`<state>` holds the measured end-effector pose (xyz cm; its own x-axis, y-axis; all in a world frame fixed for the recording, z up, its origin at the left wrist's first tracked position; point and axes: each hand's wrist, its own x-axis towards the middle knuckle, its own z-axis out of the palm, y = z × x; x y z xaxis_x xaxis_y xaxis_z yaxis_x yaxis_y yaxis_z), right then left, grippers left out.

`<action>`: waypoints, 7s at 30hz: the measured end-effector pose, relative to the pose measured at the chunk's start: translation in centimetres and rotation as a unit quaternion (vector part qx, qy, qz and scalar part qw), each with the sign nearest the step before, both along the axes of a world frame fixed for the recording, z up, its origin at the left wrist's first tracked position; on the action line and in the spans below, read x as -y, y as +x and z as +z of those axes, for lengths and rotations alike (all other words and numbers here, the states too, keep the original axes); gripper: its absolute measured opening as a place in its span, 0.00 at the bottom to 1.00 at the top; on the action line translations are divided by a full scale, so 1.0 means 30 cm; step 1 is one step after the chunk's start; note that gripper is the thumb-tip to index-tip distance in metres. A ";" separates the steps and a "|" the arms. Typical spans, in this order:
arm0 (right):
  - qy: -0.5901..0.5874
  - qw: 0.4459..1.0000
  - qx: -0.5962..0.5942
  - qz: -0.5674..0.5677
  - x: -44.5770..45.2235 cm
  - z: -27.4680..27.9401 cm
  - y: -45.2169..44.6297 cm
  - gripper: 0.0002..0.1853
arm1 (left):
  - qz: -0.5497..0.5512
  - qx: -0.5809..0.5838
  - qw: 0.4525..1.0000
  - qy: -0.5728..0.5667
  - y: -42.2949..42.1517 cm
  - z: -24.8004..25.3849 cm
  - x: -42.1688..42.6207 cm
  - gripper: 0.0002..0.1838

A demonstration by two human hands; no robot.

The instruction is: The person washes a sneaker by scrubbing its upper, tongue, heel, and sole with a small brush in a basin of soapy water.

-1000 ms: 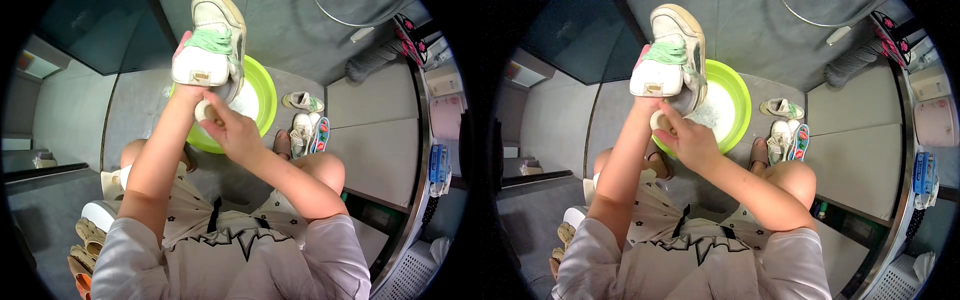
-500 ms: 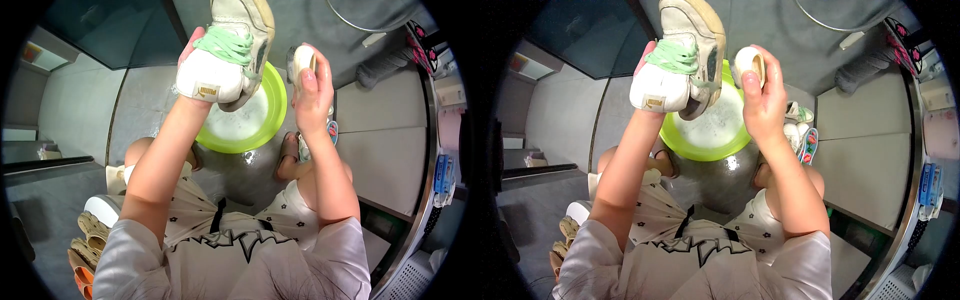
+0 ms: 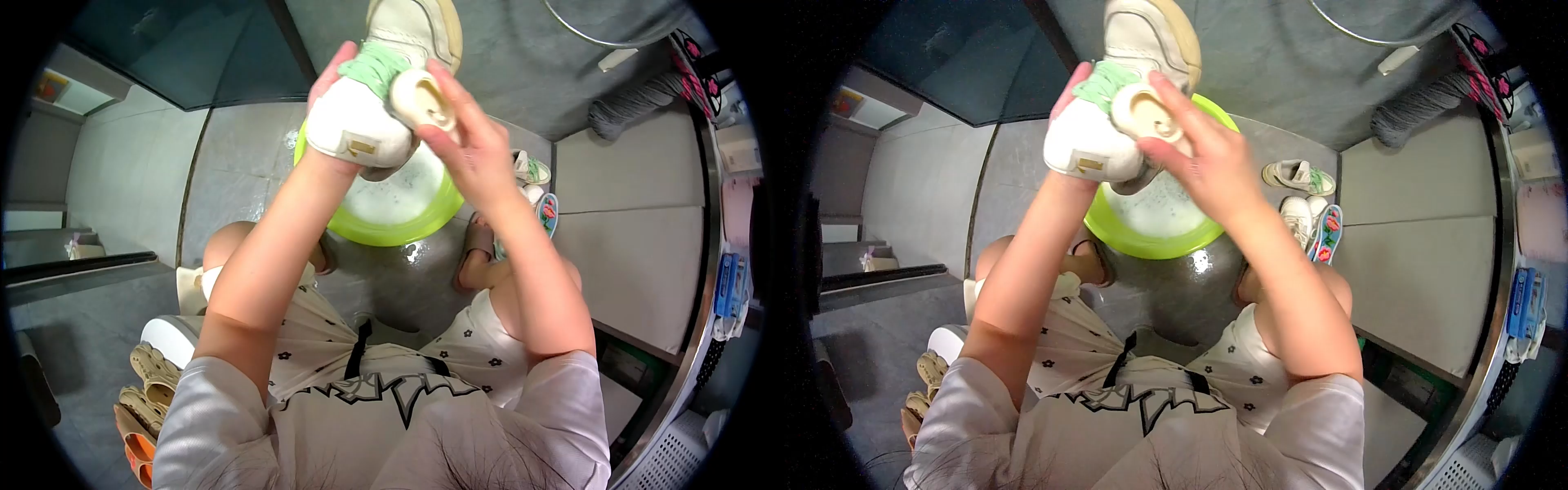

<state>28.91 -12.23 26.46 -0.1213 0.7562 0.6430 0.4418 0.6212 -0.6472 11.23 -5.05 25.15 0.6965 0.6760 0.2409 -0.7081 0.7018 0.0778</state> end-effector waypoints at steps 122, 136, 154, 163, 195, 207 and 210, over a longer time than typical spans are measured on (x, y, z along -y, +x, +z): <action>-0.081 0.958 0.160 -0.222 0.102 -0.015 0.110 0.32 | 0.040 -0.039 0.998 -0.008 -0.032 0.076 0.022 0.30; -0.341 0.872 -0.344 0.064 -0.035 -0.072 0.095 0.42 | -0.014 -0.021 0.999 -0.045 -0.031 0.003 0.063 0.36; -0.358 0.684 -0.633 0.067 -0.088 -0.227 0.042 0.42 | -0.072 -0.644 0.549 0.528 -0.049 0.059 0.006 0.21; -0.539 0.627 -0.561 -0.034 -0.210 -0.683 -0.159 0.30 | -0.019 -0.670 0.570 0.475 -0.284 -0.310 -0.164 0.17; -0.536 0.740 0.407 -0.020 -0.391 -1.169 -0.176 0.35 | -0.083 -0.790 0.338 0.504 -0.381 -1.048 -0.118 0.28; -0.553 0.756 0.349 0.012 -0.320 -1.138 -0.240 0.37 | -0.097 -0.800 0.346 0.480 -0.379 -1.062 -0.107 0.28; -0.560 0.729 0.393 -0.012 -0.335 -1.108 -0.228 0.37 | -0.079 -0.797 0.332 0.499 -0.385 -1.059 -0.106 0.27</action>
<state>22.08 -2.18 -6.78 -0.0971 0.7615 -0.6409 0.9521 -0.1165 -0.2827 -0.30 -1.88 -6.63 0.4850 0.7375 -0.4701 0.8292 -0.2169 0.5152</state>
